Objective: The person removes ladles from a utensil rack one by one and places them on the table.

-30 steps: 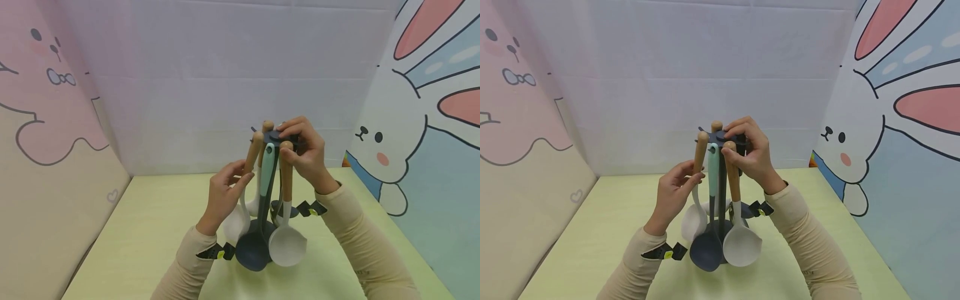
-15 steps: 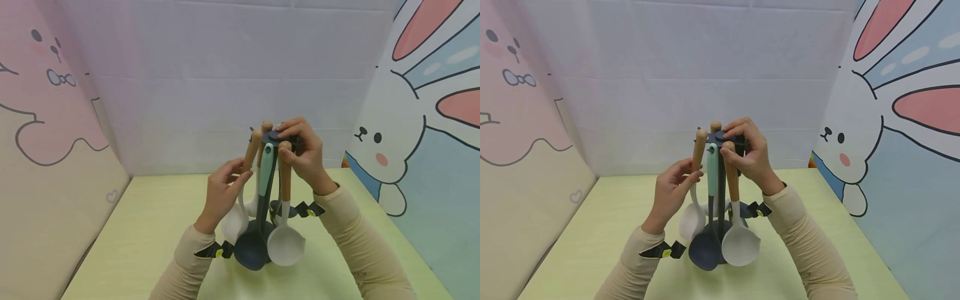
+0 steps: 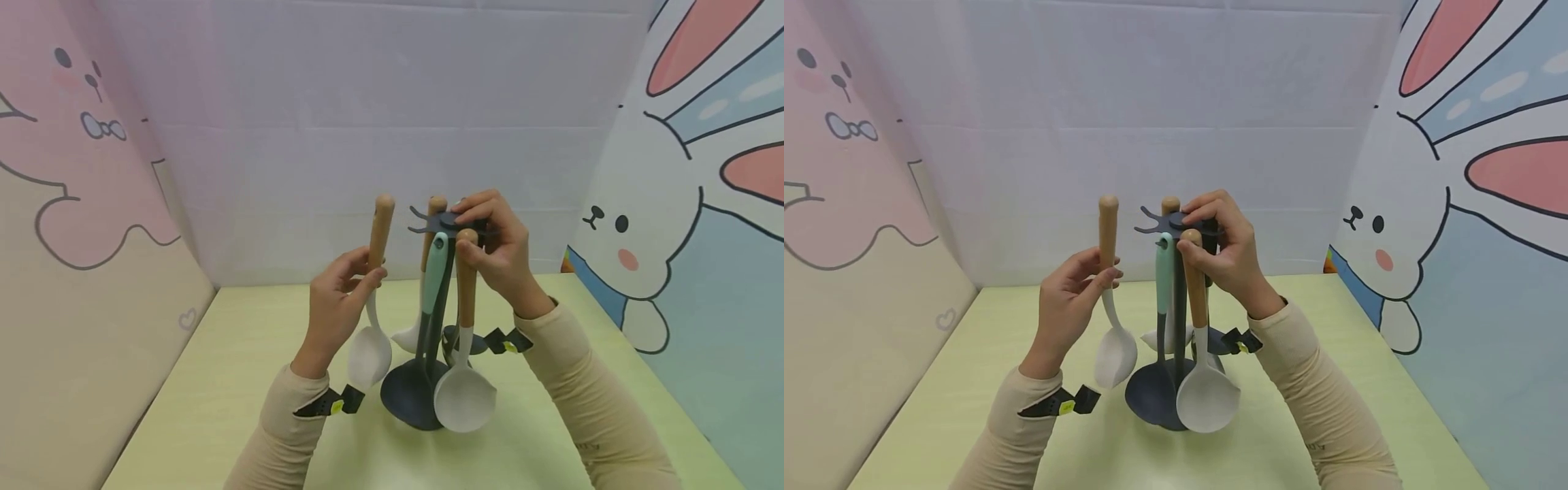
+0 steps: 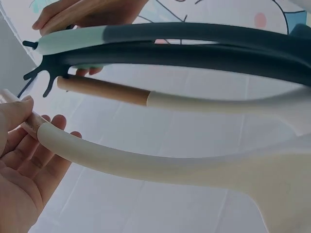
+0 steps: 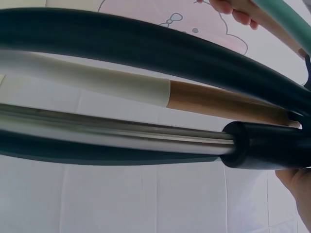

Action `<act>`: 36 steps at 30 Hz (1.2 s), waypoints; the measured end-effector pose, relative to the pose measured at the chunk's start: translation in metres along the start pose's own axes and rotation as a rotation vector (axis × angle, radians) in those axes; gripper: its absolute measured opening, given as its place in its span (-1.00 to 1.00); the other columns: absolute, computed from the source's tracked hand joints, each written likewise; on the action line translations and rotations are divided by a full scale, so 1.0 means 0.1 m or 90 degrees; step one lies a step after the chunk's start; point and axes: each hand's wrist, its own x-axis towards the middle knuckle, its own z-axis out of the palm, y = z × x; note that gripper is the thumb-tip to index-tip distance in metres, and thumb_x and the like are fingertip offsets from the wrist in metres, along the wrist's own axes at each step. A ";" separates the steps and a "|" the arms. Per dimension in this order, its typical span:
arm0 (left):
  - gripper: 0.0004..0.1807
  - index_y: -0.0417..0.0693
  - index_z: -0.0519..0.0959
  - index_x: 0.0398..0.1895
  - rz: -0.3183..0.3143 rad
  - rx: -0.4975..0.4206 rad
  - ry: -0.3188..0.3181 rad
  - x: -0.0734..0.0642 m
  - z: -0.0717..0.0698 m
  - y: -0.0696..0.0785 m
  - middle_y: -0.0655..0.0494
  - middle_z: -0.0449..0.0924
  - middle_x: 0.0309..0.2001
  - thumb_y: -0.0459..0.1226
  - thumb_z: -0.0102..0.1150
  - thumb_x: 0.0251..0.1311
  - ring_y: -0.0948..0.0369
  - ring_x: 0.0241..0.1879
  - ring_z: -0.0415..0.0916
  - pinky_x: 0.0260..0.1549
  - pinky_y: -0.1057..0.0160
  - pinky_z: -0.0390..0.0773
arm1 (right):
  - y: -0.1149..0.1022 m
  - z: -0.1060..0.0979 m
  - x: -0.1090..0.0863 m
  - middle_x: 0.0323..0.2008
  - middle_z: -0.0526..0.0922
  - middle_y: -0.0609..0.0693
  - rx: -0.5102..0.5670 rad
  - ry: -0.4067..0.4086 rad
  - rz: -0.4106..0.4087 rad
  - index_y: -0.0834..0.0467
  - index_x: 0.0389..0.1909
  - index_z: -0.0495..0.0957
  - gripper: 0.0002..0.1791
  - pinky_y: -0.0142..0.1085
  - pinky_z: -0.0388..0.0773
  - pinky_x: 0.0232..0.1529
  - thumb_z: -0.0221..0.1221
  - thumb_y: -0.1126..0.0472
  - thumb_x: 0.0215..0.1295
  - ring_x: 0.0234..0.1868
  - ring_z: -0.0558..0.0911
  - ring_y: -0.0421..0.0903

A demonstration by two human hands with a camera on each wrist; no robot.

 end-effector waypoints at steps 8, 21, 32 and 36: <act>-0.66 -0.41 0.60 0.00 0.003 0.037 0.014 0.04 -0.23 -0.04 -0.19 0.68 -0.20 -0.55 0.34 0.12 0.19 -0.33 0.66 -0.34 0.36 0.67 | 0.02 0.00 0.01 -0.14 0.56 0.04 0.000 -0.005 0.000 0.50 -0.37 0.45 -0.31 -0.38 0.56 -0.20 0.30 -0.16 0.27 -0.09 0.54 -0.02; -0.68 -0.40 0.61 0.02 -0.054 0.101 0.034 0.06 -0.52 -0.15 -0.19 0.68 -0.16 -0.49 0.33 0.18 0.44 -0.31 0.61 -0.38 0.44 0.64 | 0.05 -0.03 0.01 -0.12 0.54 0.03 0.005 -0.009 0.004 0.50 -0.35 0.44 -0.31 -0.38 0.56 -0.19 0.29 -0.16 0.28 -0.10 0.54 -0.04; -0.67 -0.40 0.61 0.02 -0.117 0.168 0.035 0.04 -0.78 -0.38 -0.22 0.68 -0.14 -0.46 0.34 0.19 0.54 -0.33 0.55 -0.42 0.54 0.59 | 0.07 -0.03 0.03 -0.12 0.54 0.04 0.012 -0.010 0.004 0.51 -0.34 0.43 -0.32 -0.37 0.55 -0.19 0.29 -0.14 0.29 -0.11 0.52 -0.03; -0.68 -0.40 0.61 0.01 -0.139 0.201 0.037 0.02 -0.87 -0.47 -0.23 0.68 -0.14 -0.46 0.34 0.19 0.57 -0.34 0.53 -0.41 0.57 0.57 | 0.08 -0.03 0.03 -0.12 0.53 0.03 0.013 -0.013 0.005 0.51 -0.35 0.43 -0.32 -0.37 0.56 -0.19 0.29 -0.15 0.29 -0.10 0.52 -0.03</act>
